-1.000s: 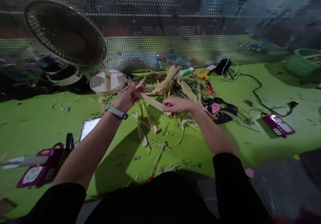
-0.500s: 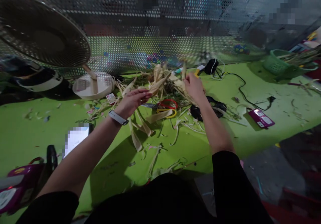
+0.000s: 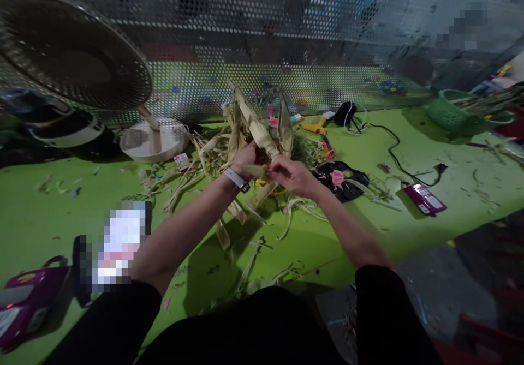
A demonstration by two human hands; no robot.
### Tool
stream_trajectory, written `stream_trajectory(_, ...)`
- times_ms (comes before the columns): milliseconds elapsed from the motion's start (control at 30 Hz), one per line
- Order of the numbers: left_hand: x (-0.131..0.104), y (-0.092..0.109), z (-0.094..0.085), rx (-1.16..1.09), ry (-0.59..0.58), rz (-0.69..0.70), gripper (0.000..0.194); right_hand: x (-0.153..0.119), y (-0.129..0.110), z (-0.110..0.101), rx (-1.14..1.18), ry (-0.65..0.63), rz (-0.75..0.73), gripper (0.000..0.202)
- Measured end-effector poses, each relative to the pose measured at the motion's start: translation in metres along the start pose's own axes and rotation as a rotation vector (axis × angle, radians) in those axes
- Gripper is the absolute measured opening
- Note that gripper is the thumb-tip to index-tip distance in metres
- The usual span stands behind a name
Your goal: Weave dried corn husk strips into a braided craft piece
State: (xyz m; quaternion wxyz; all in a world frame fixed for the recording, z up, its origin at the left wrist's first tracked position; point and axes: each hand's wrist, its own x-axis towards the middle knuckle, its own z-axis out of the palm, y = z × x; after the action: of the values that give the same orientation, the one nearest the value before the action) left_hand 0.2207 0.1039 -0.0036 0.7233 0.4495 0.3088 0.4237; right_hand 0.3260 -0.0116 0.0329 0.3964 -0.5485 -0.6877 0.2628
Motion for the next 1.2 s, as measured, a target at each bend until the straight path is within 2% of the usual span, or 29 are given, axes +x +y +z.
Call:
stream_trajectory(67,-0.003,-0.001,-0.003,-0.043,0.058,-0.037,0.034,0.001,-0.001,0.001,0.062,-0.084,0.024,0.027)
stream_trajectory(100,-0.007,-0.001,-0.003,-0.065,0.071,-0.050,0.030,0.003,0.001,0.002,0.104,-0.061,0.059,0.029)
stream_trajectory(167,-0.017,-0.002,-0.001,-0.068,0.053,-0.034,0.024,0.011,0.005,0.005,0.115,0.107,0.146,0.034)
stream_trajectory(267,-0.028,-0.003,0.005,-0.059,0.022,0.060,0.017,0.025,0.009,0.009,-0.131,0.428,0.184,0.044)
stream_trajectory(333,-0.031,-0.003,0.008,-0.055,-0.001,0.107,0.015,0.033,0.007,0.009,-0.337,0.502,0.168,0.047)
stream_trajectory(433,-0.031,-0.002,0.011,-0.019,-0.061,0.128,0.014,0.042,-0.004,0.001,-0.606,0.455,0.197,0.049)
stream_trajectory(533,-0.031,0.001,0.012,-0.015,-0.061,0.136,0.011,0.048,-0.016,-0.010,-0.817,0.314,0.192,0.048)
stream_trajectory(667,-0.035,0.006,0.012,-0.090,-0.017,0.091,0.007,0.051,-0.020,-0.022,-0.902,0.142,0.102,0.042)
stream_trajectory(800,-0.037,0.005,0.013,-0.179,-0.061,0.099,0.013,0.050,-0.017,-0.026,-0.883,0.124,0.078,0.037)
stream_trajectory(900,-0.035,0.001,0.013,-0.272,-0.108,0.136,0.016,0.053,-0.017,-0.027,-0.865,0.137,0.082,0.043)
stream_trajectory(1000,-0.033,-0.001,0.011,-0.316,-0.128,0.112,0.016,0.056,-0.018,-0.026,-0.950,0.114,0.094,0.045)
stream_trajectory(1100,-0.030,-0.002,0.009,-0.324,-0.066,0.060,0.015,0.059,-0.015,-0.022,-1.070,0.074,0.096,0.040)
stream_trajectory(1200,-0.027,0.000,0.007,-0.372,0.083,0.051,0.019,0.060,-0.005,-0.015,-1.039,0.118,0.083,0.039)
